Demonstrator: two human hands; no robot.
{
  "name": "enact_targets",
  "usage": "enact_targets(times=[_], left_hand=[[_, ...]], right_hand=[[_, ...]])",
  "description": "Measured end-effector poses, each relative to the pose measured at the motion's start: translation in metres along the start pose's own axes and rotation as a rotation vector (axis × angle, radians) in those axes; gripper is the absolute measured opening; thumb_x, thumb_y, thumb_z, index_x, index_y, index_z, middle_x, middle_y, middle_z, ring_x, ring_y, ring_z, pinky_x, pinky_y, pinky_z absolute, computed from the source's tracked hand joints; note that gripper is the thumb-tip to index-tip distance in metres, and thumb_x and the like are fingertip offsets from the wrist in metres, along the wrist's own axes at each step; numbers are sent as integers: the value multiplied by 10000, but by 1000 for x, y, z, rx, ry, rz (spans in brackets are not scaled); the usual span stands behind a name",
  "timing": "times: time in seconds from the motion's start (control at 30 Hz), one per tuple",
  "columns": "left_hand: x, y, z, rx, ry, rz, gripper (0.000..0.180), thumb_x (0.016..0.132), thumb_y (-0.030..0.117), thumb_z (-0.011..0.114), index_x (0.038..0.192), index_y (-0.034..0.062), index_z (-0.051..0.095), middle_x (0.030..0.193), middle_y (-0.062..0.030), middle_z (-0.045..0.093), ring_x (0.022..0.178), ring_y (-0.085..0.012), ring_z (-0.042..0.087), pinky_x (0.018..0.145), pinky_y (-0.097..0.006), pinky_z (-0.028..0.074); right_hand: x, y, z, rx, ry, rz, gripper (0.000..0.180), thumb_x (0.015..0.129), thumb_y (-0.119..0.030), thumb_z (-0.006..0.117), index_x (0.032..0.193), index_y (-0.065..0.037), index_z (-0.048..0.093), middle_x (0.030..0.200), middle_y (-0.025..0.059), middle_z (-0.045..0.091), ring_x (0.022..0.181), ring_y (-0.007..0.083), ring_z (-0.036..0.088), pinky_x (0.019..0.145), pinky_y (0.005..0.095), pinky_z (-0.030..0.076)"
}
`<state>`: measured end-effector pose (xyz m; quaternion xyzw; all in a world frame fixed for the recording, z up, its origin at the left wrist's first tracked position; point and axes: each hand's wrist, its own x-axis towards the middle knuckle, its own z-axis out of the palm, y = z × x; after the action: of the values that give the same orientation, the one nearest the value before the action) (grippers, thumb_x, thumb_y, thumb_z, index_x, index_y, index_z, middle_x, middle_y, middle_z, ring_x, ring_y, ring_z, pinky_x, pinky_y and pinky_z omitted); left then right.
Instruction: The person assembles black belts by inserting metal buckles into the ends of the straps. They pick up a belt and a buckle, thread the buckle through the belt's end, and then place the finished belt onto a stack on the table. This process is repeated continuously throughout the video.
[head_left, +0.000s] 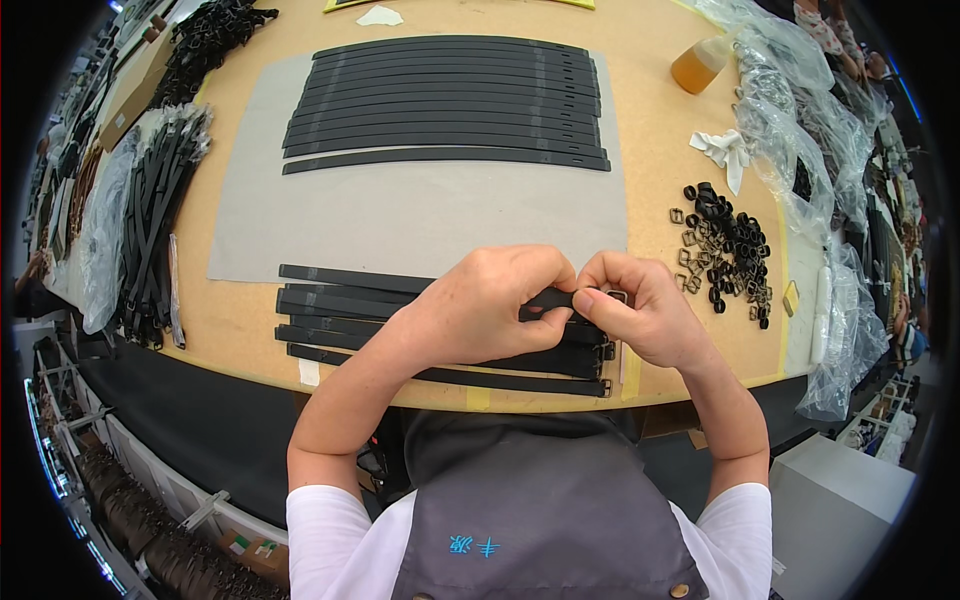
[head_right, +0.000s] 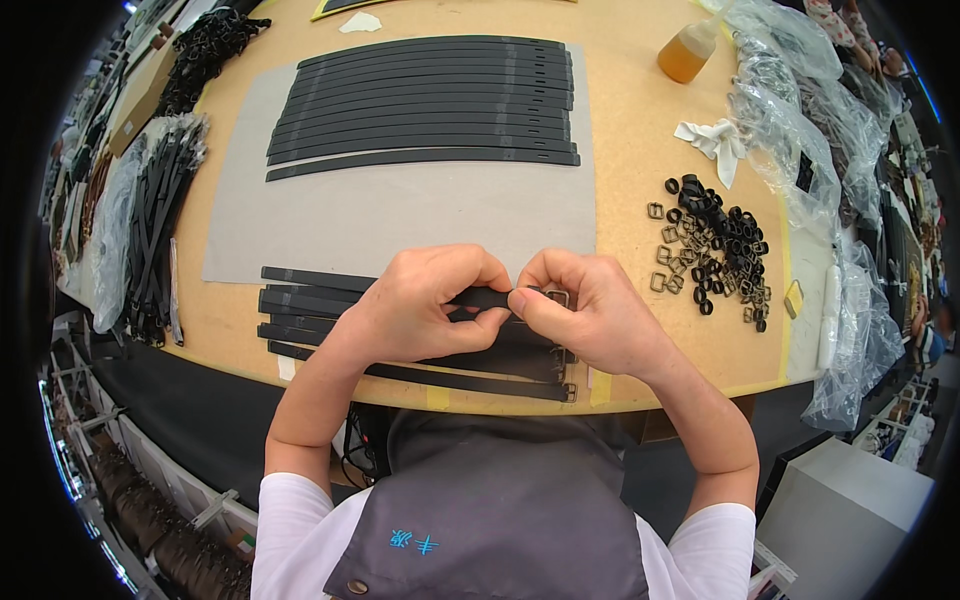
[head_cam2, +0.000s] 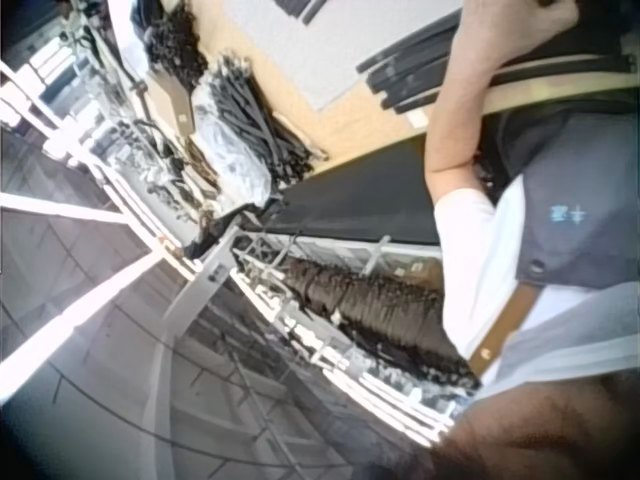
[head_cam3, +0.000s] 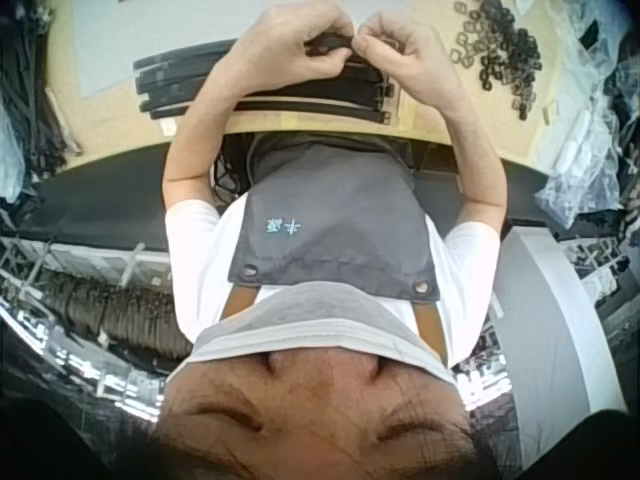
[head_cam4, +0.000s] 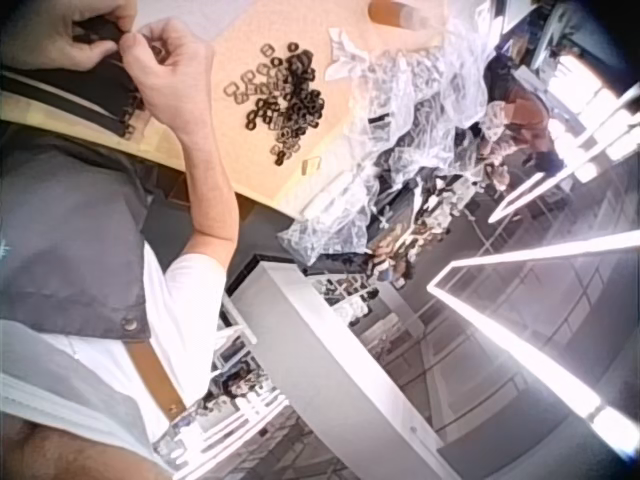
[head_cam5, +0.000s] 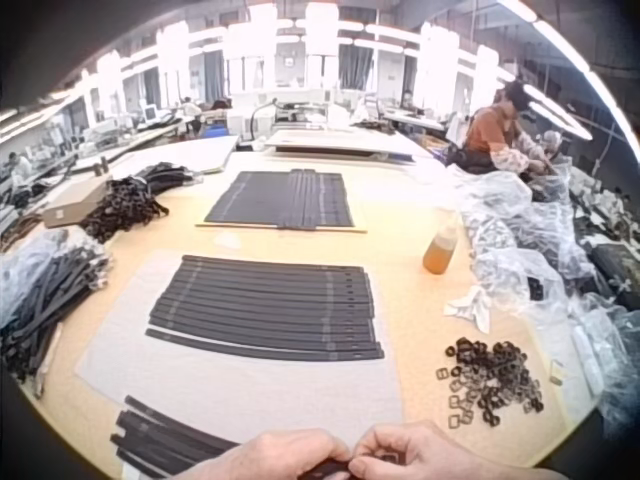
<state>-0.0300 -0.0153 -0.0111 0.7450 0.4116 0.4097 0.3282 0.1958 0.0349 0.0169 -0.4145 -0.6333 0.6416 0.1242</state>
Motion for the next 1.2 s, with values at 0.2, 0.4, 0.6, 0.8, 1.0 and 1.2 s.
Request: enact_targets(times=[0.2, 0.4, 0.6, 0.8, 1.0, 1.2], left_hand=[[-2, 4, 3, 9, 39, 31, 221, 751, -29, 761, 945, 36, 678, 812, -44, 706, 649, -160, 676, 552, -273, 552], [-5, -2, 7, -37, 28, 62, 205, 768, -21, 772, 942, 43, 683, 820, -29, 709, 658, -135, 668, 548, -256, 529], [1, 5, -22, 6, 43, 33, 237, 783, 60, 886, 946, 51, 714, 807, 7, 676, 616, -70, 532, 512, -234, 401], [-34, 18, -56, 175, 73, 15, 213, 797, 10, 857, 962, 6, 721, 837, -58, 681, 698, -157, 618, 572, -273, 468], [-90, 12, -48, 269, 63, -14, 241, 815, -56, 805, 1039, 6, 743, 904, -92, 677, 788, -216, 654, 673, -325, 524], [-122, -9, -24, 346, 107, -53, 185, 841, -13, 792, 1012, 28, 733, 1001, -95, 629, 964, -278, 613, 820, -376, 516]], right_hand=[[-2, -12, 3, -20, -51, 19, 200, 1022, -200, 669, 979, -5, 674, 793, -36, 621, 710, 20, 511, 611, 228, 426], [1, -15, 3, -156, -159, -133, 262, 1058, -245, 612, 948, -12, 658, 723, -21, 572, 684, 50, 473, 619, 258, 421], [-8, -6, 9, -74, 64, -219, 254, 1007, -145, 601, 791, -16, 568, 646, -33, 485, 638, 49, 401, 570, 272, 364], [-37, 7, 10, -127, 158, -304, 271, 971, -92, 645, 740, -22, 523, 627, -30, 498, 618, 48, 411, 545, 271, 352], [-56, 27, 24, -280, 170, -189, 278, 927, -227, 817, 772, -41, 680, 663, 17, 564, 609, 108, 489, 556, 301, 404], [-58, 10, 44, -748, 462, -619, 348, 812, -211, 883, 1045, -32, 695, 1011, 113, 695, 958, 317, 642, 819, 412, 536]])
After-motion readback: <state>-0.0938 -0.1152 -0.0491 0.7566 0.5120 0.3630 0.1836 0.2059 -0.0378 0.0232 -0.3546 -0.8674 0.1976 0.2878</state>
